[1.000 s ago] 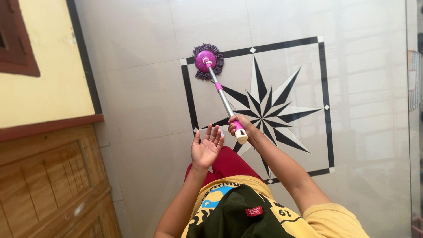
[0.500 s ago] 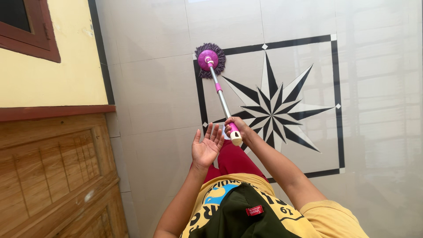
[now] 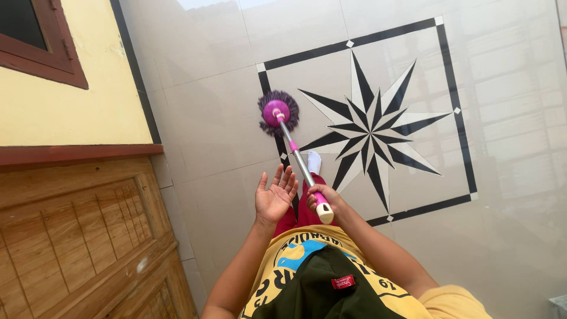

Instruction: The person is mopping a tiled floor using a spin mop. They move the mop head in circular and side-to-side motions across the floor, then walk towards a bucket.

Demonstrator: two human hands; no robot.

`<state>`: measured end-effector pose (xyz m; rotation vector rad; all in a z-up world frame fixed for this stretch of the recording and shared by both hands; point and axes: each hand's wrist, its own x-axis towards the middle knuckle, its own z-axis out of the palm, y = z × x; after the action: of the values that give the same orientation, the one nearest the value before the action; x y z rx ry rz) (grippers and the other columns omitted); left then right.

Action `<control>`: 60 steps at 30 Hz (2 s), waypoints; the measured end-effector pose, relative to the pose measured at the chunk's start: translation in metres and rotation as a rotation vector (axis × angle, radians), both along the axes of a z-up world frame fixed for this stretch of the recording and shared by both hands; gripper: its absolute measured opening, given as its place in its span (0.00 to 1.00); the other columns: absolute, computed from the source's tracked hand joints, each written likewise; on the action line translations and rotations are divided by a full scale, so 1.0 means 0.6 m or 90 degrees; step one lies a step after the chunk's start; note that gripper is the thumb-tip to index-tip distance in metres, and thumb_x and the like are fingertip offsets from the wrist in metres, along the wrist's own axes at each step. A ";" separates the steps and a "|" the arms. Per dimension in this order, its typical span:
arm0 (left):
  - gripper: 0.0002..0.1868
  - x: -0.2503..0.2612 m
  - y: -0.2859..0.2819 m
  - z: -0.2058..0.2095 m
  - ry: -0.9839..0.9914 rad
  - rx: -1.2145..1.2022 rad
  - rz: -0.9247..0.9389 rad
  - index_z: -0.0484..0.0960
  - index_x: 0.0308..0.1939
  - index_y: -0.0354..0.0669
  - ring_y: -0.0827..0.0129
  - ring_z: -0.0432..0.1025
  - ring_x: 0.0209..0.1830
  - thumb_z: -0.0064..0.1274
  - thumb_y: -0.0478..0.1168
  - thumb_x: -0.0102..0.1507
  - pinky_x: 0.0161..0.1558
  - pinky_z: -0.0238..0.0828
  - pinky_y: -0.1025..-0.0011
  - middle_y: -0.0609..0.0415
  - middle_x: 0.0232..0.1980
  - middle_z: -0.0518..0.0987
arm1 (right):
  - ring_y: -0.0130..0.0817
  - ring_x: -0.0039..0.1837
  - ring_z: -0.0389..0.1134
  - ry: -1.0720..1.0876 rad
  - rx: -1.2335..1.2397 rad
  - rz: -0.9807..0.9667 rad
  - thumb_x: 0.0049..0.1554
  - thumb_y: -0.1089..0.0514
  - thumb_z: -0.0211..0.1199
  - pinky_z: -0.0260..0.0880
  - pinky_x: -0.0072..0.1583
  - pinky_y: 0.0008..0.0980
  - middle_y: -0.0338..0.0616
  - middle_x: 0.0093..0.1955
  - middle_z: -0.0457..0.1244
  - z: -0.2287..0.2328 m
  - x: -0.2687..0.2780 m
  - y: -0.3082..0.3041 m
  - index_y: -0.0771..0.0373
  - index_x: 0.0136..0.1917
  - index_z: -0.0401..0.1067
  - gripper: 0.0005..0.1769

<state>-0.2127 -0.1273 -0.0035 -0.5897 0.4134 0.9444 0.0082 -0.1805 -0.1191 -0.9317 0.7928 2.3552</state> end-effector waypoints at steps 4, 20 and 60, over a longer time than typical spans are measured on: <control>0.26 -0.022 -0.013 -0.003 -0.007 0.006 -0.020 0.73 0.64 0.43 0.54 0.71 0.64 0.37 0.58 0.73 0.66 0.68 0.51 0.44 0.63 0.77 | 0.27 0.31 0.66 0.017 -0.071 -0.059 0.57 0.60 0.59 0.72 0.33 0.27 0.39 0.30 0.62 0.070 -0.027 -0.037 0.63 0.39 0.65 0.07; 0.27 -0.059 -0.005 -0.028 -0.017 0.023 -0.029 0.73 0.64 0.43 0.54 0.72 0.62 0.38 0.57 0.72 0.65 0.68 0.50 0.44 0.62 0.77 | 0.20 0.28 0.63 -0.117 -0.001 -0.084 0.58 0.68 0.57 0.68 0.29 0.19 0.35 0.29 0.60 0.084 -0.013 -0.045 0.64 0.45 0.62 0.05; 0.27 0.046 0.105 0.011 0.018 0.003 0.100 0.73 0.64 0.43 0.55 0.71 0.64 0.37 0.58 0.72 0.66 0.67 0.52 0.44 0.62 0.76 | 0.27 0.31 0.67 0.061 0.051 -0.090 0.62 0.55 0.59 0.73 0.35 0.28 0.37 0.31 0.63 -0.036 0.048 0.313 0.66 0.45 0.67 0.11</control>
<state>-0.1848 -0.0643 0.0030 -0.6116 0.3939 1.1040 0.0369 0.0075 -0.1407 -0.7109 0.7692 2.3038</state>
